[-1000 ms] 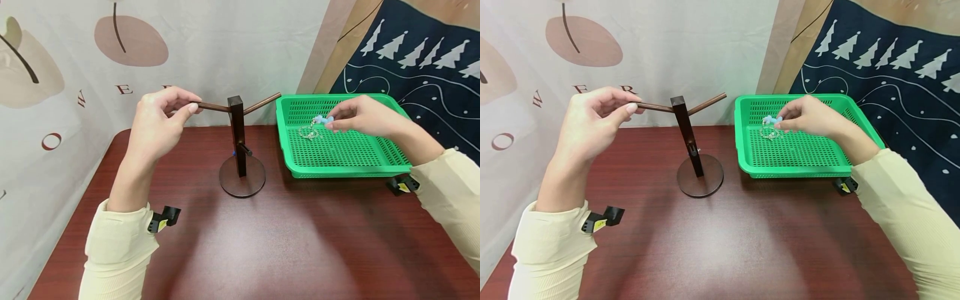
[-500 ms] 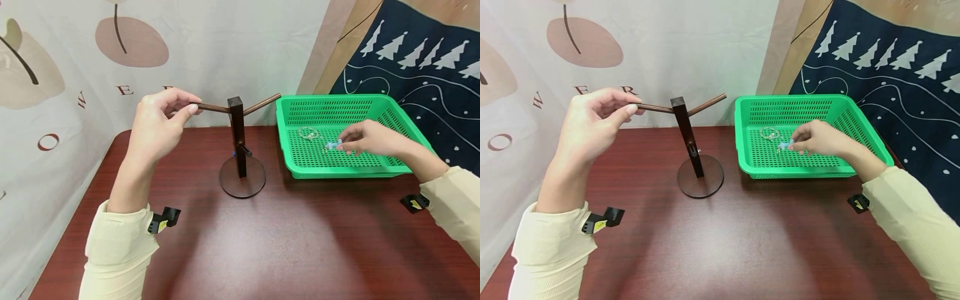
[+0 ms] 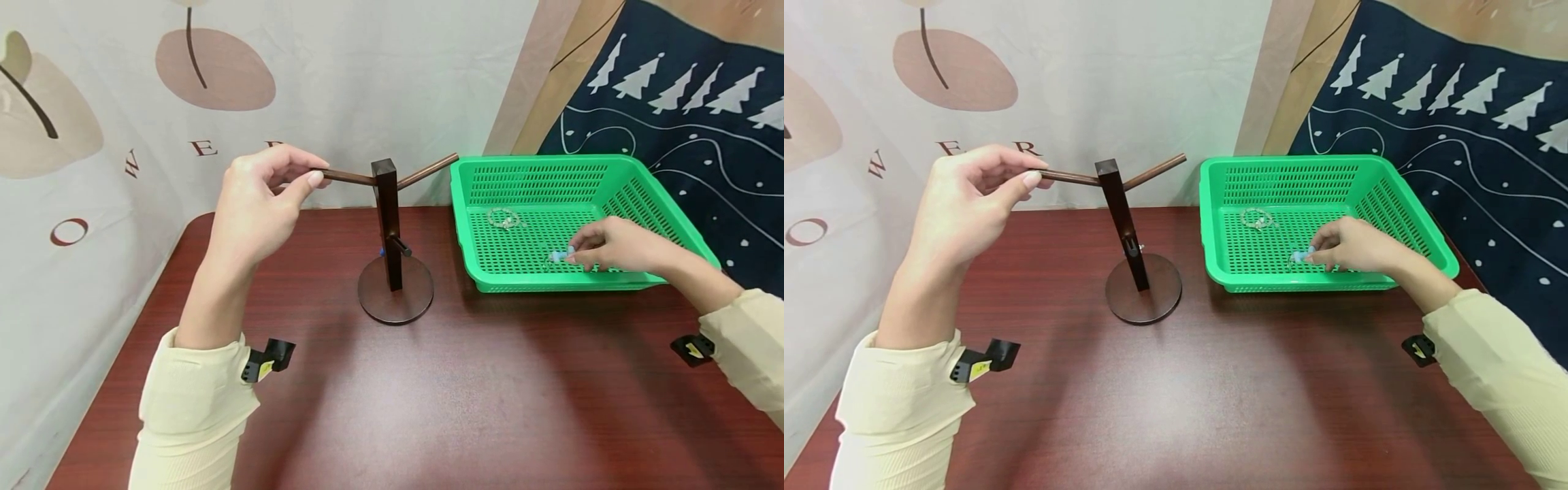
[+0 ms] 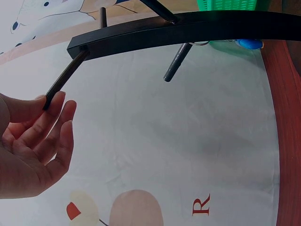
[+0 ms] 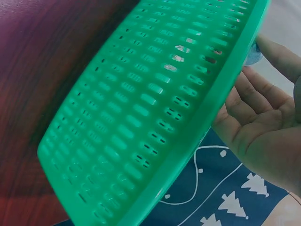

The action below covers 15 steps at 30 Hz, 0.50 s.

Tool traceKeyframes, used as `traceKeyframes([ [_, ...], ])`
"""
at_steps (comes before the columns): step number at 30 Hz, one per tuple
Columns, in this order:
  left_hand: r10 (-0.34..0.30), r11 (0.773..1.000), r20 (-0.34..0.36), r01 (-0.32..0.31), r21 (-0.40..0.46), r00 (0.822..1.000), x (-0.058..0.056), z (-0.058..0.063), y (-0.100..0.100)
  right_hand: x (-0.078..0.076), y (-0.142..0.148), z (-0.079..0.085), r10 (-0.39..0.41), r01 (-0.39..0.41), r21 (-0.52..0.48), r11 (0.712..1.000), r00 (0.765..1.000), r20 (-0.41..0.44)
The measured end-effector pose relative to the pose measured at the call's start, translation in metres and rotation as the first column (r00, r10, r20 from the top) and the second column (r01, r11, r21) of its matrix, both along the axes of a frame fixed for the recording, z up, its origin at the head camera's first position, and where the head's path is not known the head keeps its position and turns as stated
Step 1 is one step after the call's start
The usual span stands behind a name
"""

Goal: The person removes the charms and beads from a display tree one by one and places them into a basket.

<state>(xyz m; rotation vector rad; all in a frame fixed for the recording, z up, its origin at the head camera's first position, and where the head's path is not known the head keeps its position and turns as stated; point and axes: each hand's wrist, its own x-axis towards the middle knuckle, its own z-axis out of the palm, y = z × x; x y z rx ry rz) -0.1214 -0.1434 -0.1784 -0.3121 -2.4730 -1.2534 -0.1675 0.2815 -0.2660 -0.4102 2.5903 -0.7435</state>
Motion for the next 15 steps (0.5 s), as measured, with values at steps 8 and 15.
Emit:
traceKeyframes([
  [8, 0.001, 1.0, 0.0, -0.001, 0.0, 1.0, -0.0004, -0.0003, 0.0003, 0.003, 0.004, -0.0041, 0.011, -0.01, 0.012, 1.0, 1.0, -0.021],
  [15, 0.001, 1.0, 0.002, -0.001, 0.0, 1.0, 0.0001, -0.0004, 0.0003, 0.0013, 0.0047, 0.0024, -0.015, 0.015, -0.005, 1.0, 1.0, 0.013],
])
